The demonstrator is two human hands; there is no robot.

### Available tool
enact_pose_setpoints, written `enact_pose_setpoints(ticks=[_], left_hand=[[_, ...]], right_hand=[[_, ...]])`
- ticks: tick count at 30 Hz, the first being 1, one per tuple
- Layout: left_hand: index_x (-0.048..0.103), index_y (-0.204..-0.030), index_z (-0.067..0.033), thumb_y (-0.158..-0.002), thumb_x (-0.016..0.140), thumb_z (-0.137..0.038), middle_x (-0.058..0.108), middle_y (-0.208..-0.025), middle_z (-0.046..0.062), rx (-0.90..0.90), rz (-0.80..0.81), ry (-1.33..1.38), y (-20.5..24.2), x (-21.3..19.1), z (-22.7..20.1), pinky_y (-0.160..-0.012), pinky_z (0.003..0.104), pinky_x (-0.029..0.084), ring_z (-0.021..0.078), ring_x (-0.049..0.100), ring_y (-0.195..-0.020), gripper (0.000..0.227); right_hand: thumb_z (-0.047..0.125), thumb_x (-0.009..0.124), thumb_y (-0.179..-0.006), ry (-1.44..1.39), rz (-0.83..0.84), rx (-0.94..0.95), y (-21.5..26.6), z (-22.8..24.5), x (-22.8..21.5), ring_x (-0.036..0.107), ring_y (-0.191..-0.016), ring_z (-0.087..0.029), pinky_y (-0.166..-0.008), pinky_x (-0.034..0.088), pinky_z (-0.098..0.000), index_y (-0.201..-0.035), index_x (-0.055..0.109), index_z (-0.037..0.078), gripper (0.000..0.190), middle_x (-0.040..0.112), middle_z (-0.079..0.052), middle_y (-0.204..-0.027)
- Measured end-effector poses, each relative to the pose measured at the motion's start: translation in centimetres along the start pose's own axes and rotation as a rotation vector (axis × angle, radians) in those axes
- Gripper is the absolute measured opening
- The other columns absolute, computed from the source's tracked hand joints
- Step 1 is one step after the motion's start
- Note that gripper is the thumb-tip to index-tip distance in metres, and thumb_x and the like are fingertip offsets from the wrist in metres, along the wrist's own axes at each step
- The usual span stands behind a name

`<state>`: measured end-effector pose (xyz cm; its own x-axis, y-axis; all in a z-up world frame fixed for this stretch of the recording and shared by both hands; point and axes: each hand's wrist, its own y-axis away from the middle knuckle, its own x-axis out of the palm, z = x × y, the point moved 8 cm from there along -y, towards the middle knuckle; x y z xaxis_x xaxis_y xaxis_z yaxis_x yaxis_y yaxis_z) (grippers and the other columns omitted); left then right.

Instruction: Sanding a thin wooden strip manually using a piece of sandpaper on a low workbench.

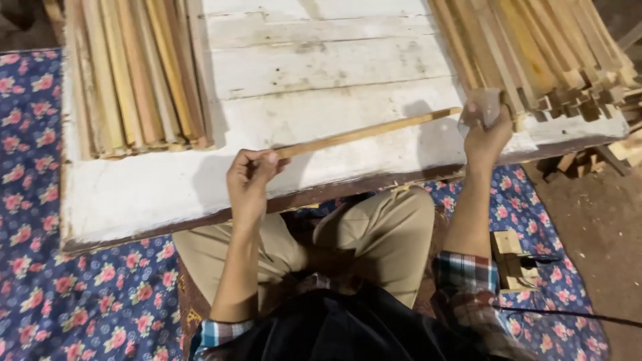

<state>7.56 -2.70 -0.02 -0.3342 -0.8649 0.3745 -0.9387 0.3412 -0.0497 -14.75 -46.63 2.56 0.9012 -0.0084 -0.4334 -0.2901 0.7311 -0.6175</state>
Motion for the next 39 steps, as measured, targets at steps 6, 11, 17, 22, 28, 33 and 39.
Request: enact_pose_setpoints(ticks=[6, 11, 17, 22, 28, 33, 39], left_hand=[[0.059, -0.093, 0.0052, -0.097, 0.073, -0.007, 0.067, -0.085, 0.019, 0.056, -0.015, -0.029, -0.1, 0.2, -0.4, -0.079, 0.045, 0.065, 0.0385, 0.076, -0.087, 0.019], [0.058, -0.090, 0.0039, -0.097, 0.073, -0.006, 0.068, -0.083, 0.019, 0.058, -0.040, -0.022, -0.4, -0.5, 0.9, -0.077, 0.043, 0.065, 0.0364, 0.077, -0.084, 0.019], [0.058, -0.090, 0.0036, -0.092, 0.075, -0.002, 0.067, -0.082, 0.018, 0.051, -0.124, -0.002, 1.1, 0.5, -0.1, -0.073, 0.038, 0.065, 0.0331, 0.077, -0.078, 0.019], [0.061, -0.093, 0.0051, -0.092, 0.077, -0.003, 0.070, -0.083, 0.020, 0.157, -0.177, -0.086, 4.2, 4.2, -4.0, -0.073, 0.037, 0.064, 0.0317, 0.078, -0.081, 0.018], [0.063, -0.094, 0.0089, -0.086, 0.081, 0.005, 0.073, -0.082, 0.023, 0.292, -0.261, -0.113, 7.8, 5.5, -5.6, -0.070, 0.034, 0.065, 0.0272, 0.077, -0.076, 0.020], [0.063, -0.088, 0.0119, -0.079, 0.087, 0.006, 0.073, -0.076, 0.024, 0.402, -0.241, -0.193, 9.1, 6.8, -6.3, -0.063, 0.034, 0.065, 0.0245, 0.075, -0.072, 0.026], [0.069, -0.083, 0.0089, -0.074, 0.091, 0.003, 0.072, -0.068, 0.021, 0.603, -0.197, -0.399, 10.9, 6.5, -6.6, -0.054, 0.032, 0.058, 0.0254, 0.074, -0.058, 0.024]], right_hand=[[0.022, 0.088, -0.092, 0.249, 0.103, 0.037, -1.3, -3.9, 3.9, 0.071, -0.086, -0.045, -0.076, 0.053, -0.0514, -0.099, 0.064, 0.005, 0.030, 0.071, -0.018, -0.082], [0.022, 0.086, -0.093, 0.151, 0.204, -0.061, 1.5, 2.3, 5.7, 0.066, -0.090, -0.055, -0.075, 0.050, -0.0555, -0.103, 0.065, -0.005, 0.036, 0.066, -0.031, -0.085], [0.018, 0.079, -0.097, 0.178, 0.208, 0.027, 3.2, 2.2, 6.2, 0.065, -0.108, -0.048, -0.092, 0.050, -0.0566, -0.126, 0.063, -0.002, 0.039, 0.070, -0.026, -0.113], [0.011, 0.074, -0.094, -0.217, 0.370, -0.073, 10.9, 18.6, 5.9, 0.066, -0.099, -0.053, -0.083, 0.050, -0.0568, -0.111, 0.061, -0.005, 0.027, 0.068, -0.029, -0.095], [0.023, 0.081, -0.088, -0.405, 0.471, 0.013, 12.9, 21.9, 4.7, 0.073, -0.084, -0.041, -0.076, 0.055, -0.0476, -0.101, 0.064, 0.001, 0.031, 0.070, -0.020, -0.084], [0.022, 0.080, -0.090, -0.420, 0.368, 0.058, 11.1, 20.5, 3.2, 0.070, -0.087, -0.039, -0.079, 0.052, -0.0492, -0.101, 0.064, -0.001, 0.030, 0.068, -0.022, -0.085], [0.022, 0.079, -0.093, -0.250, 0.220, 0.096, 6.9, 15.4, 1.4, 0.066, -0.093, -0.049, -0.085, 0.049, -0.0539, -0.105, 0.065, -0.009, 0.036, 0.066, -0.029, -0.091]])
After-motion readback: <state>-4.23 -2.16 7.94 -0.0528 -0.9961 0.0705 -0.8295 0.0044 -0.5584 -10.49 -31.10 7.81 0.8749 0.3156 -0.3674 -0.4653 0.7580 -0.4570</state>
